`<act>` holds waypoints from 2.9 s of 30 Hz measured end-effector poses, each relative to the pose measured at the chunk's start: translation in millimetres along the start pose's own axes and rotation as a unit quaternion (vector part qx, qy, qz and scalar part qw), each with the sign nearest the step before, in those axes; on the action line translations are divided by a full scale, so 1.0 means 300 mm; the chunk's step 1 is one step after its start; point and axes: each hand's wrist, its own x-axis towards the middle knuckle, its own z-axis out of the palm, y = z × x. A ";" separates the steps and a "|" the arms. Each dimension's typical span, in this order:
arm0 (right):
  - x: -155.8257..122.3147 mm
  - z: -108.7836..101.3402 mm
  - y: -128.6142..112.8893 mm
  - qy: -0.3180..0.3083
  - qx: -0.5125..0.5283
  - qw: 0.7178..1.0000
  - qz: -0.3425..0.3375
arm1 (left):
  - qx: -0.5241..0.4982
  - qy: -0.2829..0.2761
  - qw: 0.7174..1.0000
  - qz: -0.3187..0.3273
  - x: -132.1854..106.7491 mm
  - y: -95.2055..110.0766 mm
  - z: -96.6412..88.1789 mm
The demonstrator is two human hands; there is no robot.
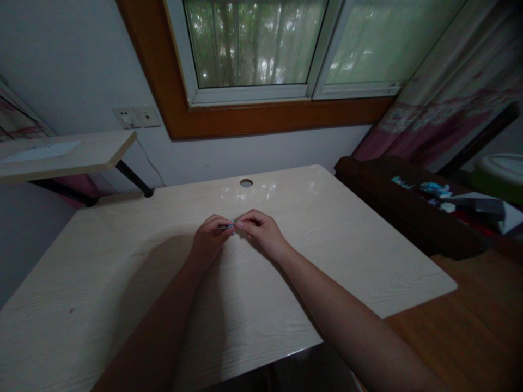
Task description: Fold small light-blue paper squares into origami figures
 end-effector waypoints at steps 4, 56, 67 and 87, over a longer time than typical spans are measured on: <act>0.001 -0.003 0.003 0.001 0.002 1.000 0.011 | 0.027 0.011 1.000 0.010 0.001 0.018 -0.005; 0.004 -0.002 0.008 -0.058 0.180 0.977 0.096 | 0.083 0.002 0.996 0.039 0.009 0.021 0.002; 0.029 -0.028 0.022 0.037 0.164 0.984 0.061 | 0.013 0.020 1.000 -0.015 0.006 0.019 -0.002; 0.012 -0.002 0.022 -0.031 0.066 0.996 0.056 | 0.052 0.003 0.998 0.048 0.008 0.005 -0.005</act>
